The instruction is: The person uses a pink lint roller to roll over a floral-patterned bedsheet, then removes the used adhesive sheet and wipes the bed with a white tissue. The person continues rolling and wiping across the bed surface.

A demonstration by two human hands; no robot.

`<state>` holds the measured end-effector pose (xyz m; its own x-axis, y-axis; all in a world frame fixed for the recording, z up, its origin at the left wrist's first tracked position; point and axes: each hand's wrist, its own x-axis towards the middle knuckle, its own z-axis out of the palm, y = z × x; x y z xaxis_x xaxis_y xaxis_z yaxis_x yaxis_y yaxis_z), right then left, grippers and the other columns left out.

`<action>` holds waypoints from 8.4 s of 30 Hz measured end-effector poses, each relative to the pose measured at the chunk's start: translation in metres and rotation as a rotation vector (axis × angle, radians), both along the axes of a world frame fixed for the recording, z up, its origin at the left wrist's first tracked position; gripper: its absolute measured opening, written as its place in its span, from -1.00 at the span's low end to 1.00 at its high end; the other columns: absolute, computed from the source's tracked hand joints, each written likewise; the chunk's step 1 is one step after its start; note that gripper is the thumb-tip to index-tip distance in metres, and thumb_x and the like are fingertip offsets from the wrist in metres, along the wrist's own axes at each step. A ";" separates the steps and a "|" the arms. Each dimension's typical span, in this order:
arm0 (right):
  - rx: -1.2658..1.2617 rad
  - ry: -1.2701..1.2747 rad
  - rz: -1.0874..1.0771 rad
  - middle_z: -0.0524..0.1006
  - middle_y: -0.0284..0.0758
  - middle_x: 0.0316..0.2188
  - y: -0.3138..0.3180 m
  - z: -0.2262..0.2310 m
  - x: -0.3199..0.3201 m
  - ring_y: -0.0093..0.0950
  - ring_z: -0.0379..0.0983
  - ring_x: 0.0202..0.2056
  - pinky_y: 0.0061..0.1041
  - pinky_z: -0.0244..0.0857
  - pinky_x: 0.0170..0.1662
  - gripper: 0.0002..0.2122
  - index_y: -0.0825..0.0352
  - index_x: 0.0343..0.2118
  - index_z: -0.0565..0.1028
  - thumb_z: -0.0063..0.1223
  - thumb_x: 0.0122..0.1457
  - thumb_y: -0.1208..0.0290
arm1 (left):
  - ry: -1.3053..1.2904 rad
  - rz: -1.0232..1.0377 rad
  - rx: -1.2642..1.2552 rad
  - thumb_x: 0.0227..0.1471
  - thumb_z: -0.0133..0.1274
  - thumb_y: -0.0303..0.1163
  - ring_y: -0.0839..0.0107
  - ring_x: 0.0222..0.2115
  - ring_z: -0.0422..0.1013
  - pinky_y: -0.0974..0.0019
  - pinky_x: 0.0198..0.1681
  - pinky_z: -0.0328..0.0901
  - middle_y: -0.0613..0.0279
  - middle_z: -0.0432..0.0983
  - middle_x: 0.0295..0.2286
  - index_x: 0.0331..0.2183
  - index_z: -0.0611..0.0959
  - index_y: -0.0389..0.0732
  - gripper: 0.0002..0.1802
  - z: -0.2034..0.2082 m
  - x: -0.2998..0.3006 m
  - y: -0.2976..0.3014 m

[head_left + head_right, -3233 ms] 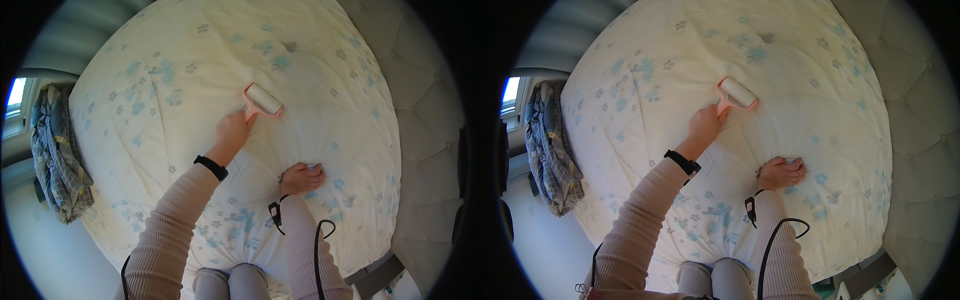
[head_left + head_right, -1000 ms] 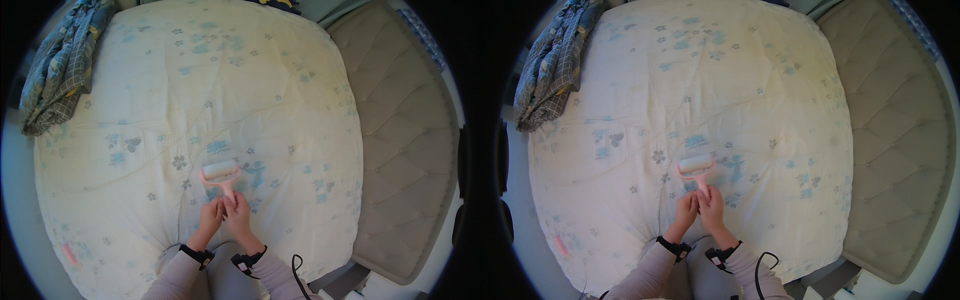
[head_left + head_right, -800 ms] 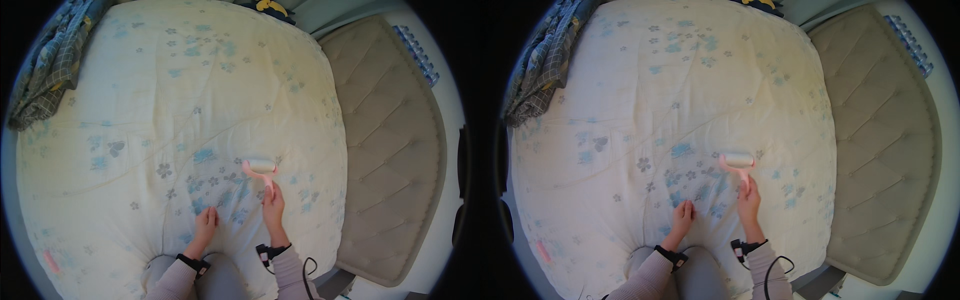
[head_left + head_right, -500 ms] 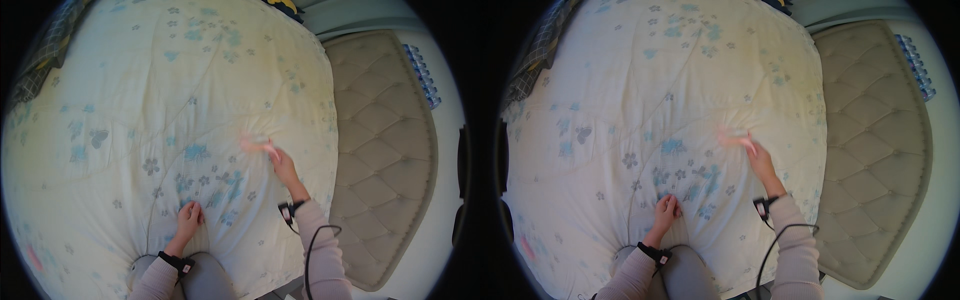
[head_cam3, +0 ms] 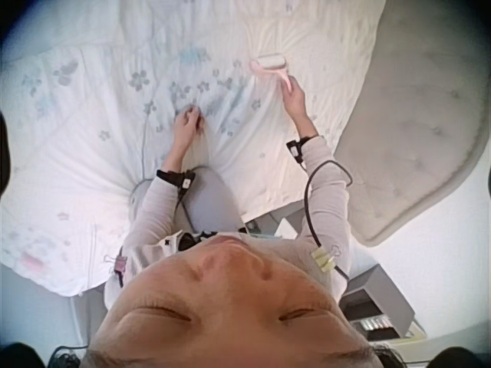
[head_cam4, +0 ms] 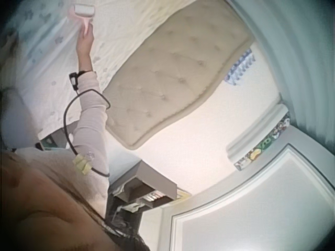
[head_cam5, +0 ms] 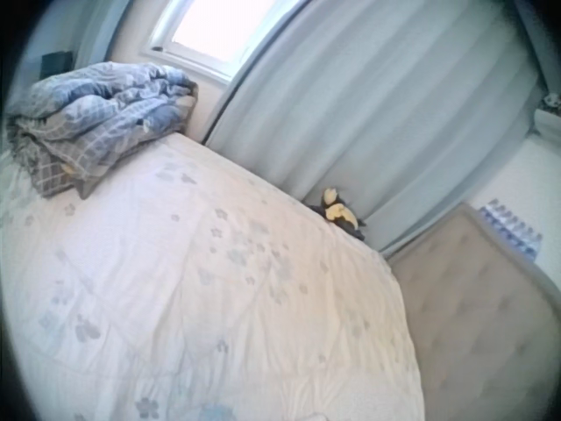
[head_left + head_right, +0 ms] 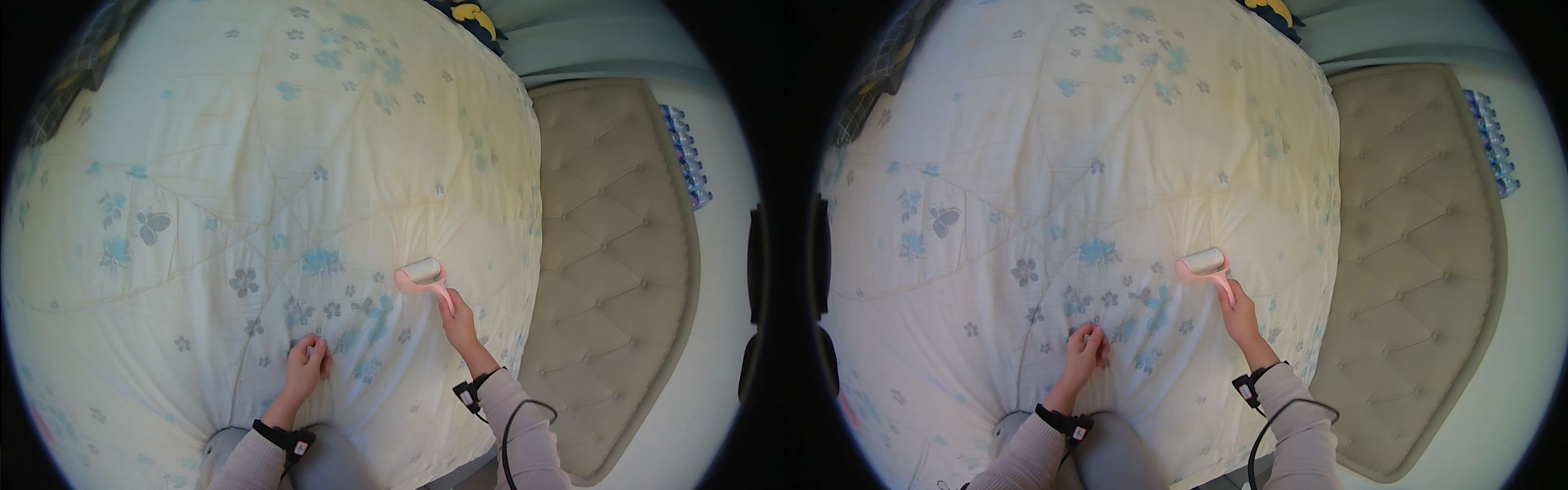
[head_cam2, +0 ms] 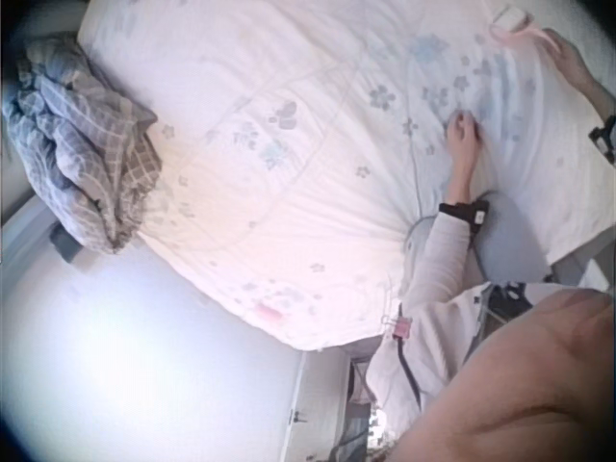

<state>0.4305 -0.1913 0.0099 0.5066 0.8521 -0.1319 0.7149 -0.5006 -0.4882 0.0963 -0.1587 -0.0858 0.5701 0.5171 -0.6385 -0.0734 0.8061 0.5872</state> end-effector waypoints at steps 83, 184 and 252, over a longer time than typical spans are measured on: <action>-0.110 -0.043 -0.283 0.56 0.17 -0.31 -0.057 -0.033 -0.090 0.07 0.55 -0.26 -0.08 0.40 -0.24 -0.67 0.48 -0.08 0.43 -0.14 0.39 0.25 | 0.035 0.439 0.042 0.29 -0.02 -0.37 0.69 -0.65 0.07 0.53 -0.60 -0.02 0.42 0.29 -0.55 -0.21 0.38 -0.13 -0.88 0.042 -0.010 0.051; -0.377 0.050 -0.450 0.57 0.13 -0.36 -0.070 -0.030 -0.071 0.02 0.57 -0.30 -0.13 0.40 -0.29 -0.66 0.47 -0.07 0.45 -0.06 0.36 0.22 | 0.063 0.413 -0.022 0.30 0.00 -0.30 0.68 -0.67 0.13 0.53 -0.61 -0.01 0.38 0.38 -0.61 -0.24 0.52 -0.22 -0.82 0.038 -0.017 0.057; 0.055 0.001 -0.266 0.53 -0.10 -0.55 -0.075 0.012 -0.219 -0.04 0.48 -0.49 -0.12 0.30 -0.45 -0.76 0.32 -0.37 0.40 0.11 0.24 0.23 | 0.288 -0.042 0.649 0.21 0.11 -0.34 0.66 -0.56 0.29 0.50 -0.50 0.19 0.33 0.53 -0.47 -0.23 0.65 -0.25 -0.82 0.096 -0.069 0.049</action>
